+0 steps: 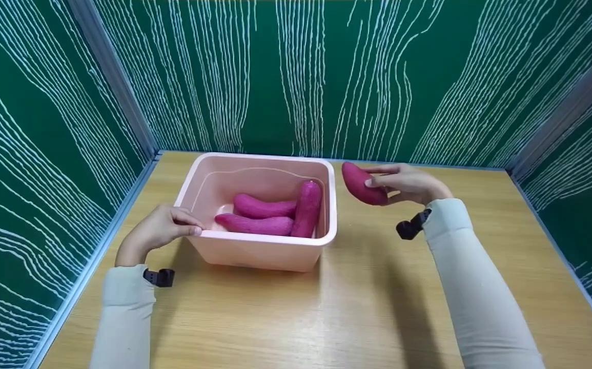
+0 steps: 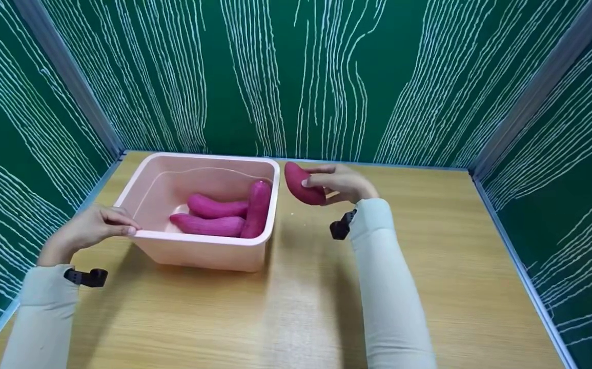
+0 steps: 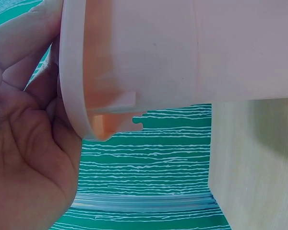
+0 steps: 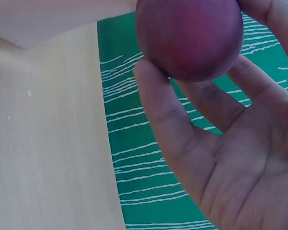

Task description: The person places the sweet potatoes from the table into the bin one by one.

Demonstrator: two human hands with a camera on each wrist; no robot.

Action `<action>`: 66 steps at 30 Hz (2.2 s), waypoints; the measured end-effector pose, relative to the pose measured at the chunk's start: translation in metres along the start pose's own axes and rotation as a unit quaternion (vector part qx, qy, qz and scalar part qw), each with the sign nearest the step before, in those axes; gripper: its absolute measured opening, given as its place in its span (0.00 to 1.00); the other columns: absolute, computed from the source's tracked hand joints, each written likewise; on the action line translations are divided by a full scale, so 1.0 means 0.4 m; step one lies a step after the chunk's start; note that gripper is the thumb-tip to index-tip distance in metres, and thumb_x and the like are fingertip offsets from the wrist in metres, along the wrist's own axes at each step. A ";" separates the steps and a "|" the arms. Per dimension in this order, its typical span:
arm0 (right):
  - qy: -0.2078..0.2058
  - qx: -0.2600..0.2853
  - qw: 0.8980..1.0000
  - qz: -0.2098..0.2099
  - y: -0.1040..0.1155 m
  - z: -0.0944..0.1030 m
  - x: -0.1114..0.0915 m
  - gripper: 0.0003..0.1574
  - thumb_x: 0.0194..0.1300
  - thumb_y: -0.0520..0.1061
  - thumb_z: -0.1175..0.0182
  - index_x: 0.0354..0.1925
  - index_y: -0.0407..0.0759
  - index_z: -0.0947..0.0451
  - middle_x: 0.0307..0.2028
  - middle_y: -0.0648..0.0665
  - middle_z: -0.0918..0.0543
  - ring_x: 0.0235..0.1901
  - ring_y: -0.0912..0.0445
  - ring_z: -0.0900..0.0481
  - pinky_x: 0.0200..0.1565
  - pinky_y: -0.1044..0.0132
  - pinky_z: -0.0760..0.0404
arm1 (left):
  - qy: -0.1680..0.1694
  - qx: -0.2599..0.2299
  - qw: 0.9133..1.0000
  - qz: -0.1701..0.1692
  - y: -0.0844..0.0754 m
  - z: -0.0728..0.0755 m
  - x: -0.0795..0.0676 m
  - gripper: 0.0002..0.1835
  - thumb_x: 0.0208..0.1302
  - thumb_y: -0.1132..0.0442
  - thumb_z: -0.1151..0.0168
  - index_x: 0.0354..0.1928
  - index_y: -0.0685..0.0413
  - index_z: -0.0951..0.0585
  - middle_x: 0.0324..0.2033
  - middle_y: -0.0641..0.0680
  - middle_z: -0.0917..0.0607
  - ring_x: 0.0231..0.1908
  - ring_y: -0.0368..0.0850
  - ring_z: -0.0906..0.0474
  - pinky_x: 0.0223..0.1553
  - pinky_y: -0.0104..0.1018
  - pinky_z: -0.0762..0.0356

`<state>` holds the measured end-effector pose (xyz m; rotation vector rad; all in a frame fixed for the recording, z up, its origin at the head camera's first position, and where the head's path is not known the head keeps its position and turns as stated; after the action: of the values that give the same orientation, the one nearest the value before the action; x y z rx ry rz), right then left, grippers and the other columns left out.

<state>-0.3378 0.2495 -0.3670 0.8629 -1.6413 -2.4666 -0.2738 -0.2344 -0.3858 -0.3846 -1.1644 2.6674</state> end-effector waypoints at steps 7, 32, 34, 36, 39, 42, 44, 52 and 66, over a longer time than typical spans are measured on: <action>-0.008 -0.011 1.000 0.005 0.038 -0.024 0.012 0.40 0.60 0.56 0.33 0.68 0.54 0.33 0.60 0.40 0.28 0.54 0.46 0.26 0.53 0.53 0.20 | 0.000 0.005 1.000 -0.003 0.000 0.000 0.000 0.11 0.59 0.63 0.32 0.42 0.59 0.13 0.46 0.60 0.15 0.50 0.54 0.29 0.54 0.47 0.24; 0.021 -0.030 0.998 0.046 0.146 -0.126 0.057 0.40 0.56 0.55 0.30 0.65 0.55 0.30 0.58 0.41 0.25 0.54 0.45 0.25 0.52 0.51 0.20 | 0.001 0.008 1.000 -0.009 0.002 0.002 -0.002 0.09 0.58 0.64 0.32 0.41 0.57 0.12 0.46 0.60 0.15 0.51 0.55 0.28 0.57 0.52 0.27; 0.024 -0.030 0.998 0.049 0.153 -0.136 0.061 0.39 0.55 0.55 0.30 0.65 0.55 0.29 0.57 0.41 0.24 0.54 0.45 0.25 0.52 0.51 0.20 | -0.001 0.008 1.000 -0.010 0.003 0.002 -0.002 0.09 0.58 0.64 0.32 0.41 0.56 0.12 0.46 0.60 0.15 0.52 0.56 0.29 0.58 0.54 0.28; 0.024 -0.030 0.998 0.048 0.159 -0.145 0.066 0.39 0.55 0.55 0.30 0.64 0.56 0.29 0.57 0.42 0.24 0.54 0.46 0.25 0.52 0.51 0.19 | 0.000 0.007 1.000 -0.010 0.003 0.002 -0.002 0.09 0.58 0.63 0.32 0.41 0.56 0.12 0.46 0.60 0.15 0.52 0.56 0.29 0.59 0.55 0.29; 0.025 -0.032 0.998 0.047 0.165 -0.156 0.072 0.39 0.55 0.55 0.30 0.64 0.57 0.29 0.57 0.42 0.25 0.54 0.45 0.25 0.52 0.52 0.19 | 0.002 0.004 1.000 -0.005 0.003 0.001 -0.001 0.10 0.58 0.62 0.32 0.41 0.56 0.12 0.46 0.60 0.15 0.52 0.56 0.30 0.60 0.57 0.30; 0.028 -0.031 0.998 0.047 0.169 -0.166 0.076 0.38 0.55 0.54 0.30 0.64 0.58 0.28 0.58 0.42 0.26 0.55 0.45 0.26 0.52 0.52 0.19 | 0.004 0.001 1.000 -0.001 0.002 0.001 -0.001 0.10 0.58 0.62 0.32 0.41 0.56 0.12 0.47 0.60 0.15 0.53 0.57 0.30 0.60 0.57 0.30; 0.029 -0.033 0.998 0.047 0.171 -0.172 0.078 0.38 0.55 0.53 0.30 0.64 0.59 0.28 0.59 0.42 0.26 0.55 0.45 0.26 0.52 0.51 0.19 | 0.005 0.000 1.000 -0.002 0.002 0.000 -0.001 0.10 0.58 0.62 0.32 0.41 0.56 0.12 0.47 0.60 0.15 0.53 0.57 0.30 0.60 0.57 0.30; 0.025 -0.032 0.998 0.043 0.182 -0.194 0.093 0.38 0.53 0.53 0.28 0.63 0.58 0.27 0.58 0.43 0.25 0.55 0.46 0.27 0.51 0.53 0.19 | 0.006 -0.007 1.000 0.009 0.004 0.000 0.000 0.11 0.58 0.62 0.32 0.43 0.58 0.13 0.46 0.60 0.15 0.53 0.57 0.29 0.59 0.56 0.29; 0.033 -0.032 0.998 0.052 0.196 -0.229 0.121 0.34 0.55 0.54 0.29 0.61 0.61 0.25 0.56 0.44 0.24 0.53 0.47 0.26 0.51 0.54 0.19 | 0.005 -0.002 1.000 0.001 0.002 0.001 0.001 0.11 0.59 0.61 0.32 0.42 0.57 0.12 0.47 0.60 0.15 0.52 0.55 0.29 0.56 0.51 0.25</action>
<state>-0.3549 0.1225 -0.3448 0.8206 -1.5364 -2.3808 -0.2742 -0.2351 -0.3863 -0.3990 -1.1672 2.6634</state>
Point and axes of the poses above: each hand's wrist, its own x-axis towards the middle knuckle, its own z-axis out of the back of the hand, y = z × x, the point moved 3 cm from there along x, towards the middle knuckle
